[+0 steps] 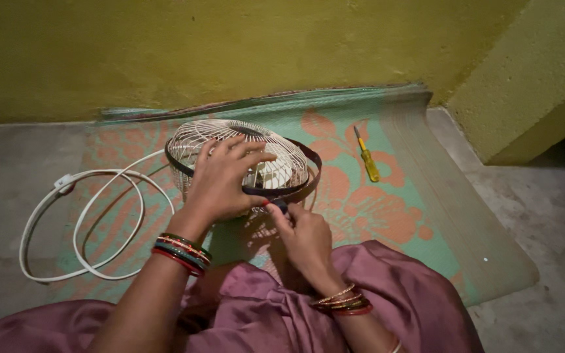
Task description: The person disassembles a small electric fan by removing the front grille, unscrewing the central hub nut, and detaching the fan blades. They then use a screwdriver to remove the rear grille screws and separate the rear grille from the motor housing.
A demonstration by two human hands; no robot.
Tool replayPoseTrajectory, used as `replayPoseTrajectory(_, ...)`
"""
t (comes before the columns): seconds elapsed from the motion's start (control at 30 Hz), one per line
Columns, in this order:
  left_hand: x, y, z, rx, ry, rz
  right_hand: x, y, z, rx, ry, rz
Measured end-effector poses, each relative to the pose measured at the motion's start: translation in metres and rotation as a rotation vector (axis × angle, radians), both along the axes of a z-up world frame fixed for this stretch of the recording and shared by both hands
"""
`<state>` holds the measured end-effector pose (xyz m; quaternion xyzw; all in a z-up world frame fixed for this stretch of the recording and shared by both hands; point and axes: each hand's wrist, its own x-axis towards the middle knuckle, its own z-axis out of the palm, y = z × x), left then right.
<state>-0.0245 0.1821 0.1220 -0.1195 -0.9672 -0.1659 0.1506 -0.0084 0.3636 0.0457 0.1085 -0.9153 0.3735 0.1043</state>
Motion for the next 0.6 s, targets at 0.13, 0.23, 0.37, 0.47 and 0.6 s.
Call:
replayPoseTrajectory(0.13, 0.002, 0.000, 0.000, 0.008, 0.004, -0.008, 0.000, 0.004, 0.001, 0.090, 0.136, 0.044)
replayPoseTrajectory(0.23, 0.001, 0.000, 0.000, 0.005, 0.003, -0.008, 0.001, 0.008, 0.004, 0.203, 0.242, 0.082)
replayPoseTrajectory(0.37, 0.001, 0.000, -0.001, -0.006, -0.005, -0.012, 0.001, 0.011, 0.008, 0.325, 0.387, 0.101)
replayPoseTrajectory(0.47, 0.000, 0.001, -0.001, -0.020, 0.000, -0.006, 0.001, 0.014, 0.008, 0.325, 0.439, 0.115)
replayPoseTrajectory(0.6, 0.001, 0.001, -0.001, -0.016, 0.000, -0.003, -0.005, 0.022, -0.001, 0.176, 0.081, 0.109)
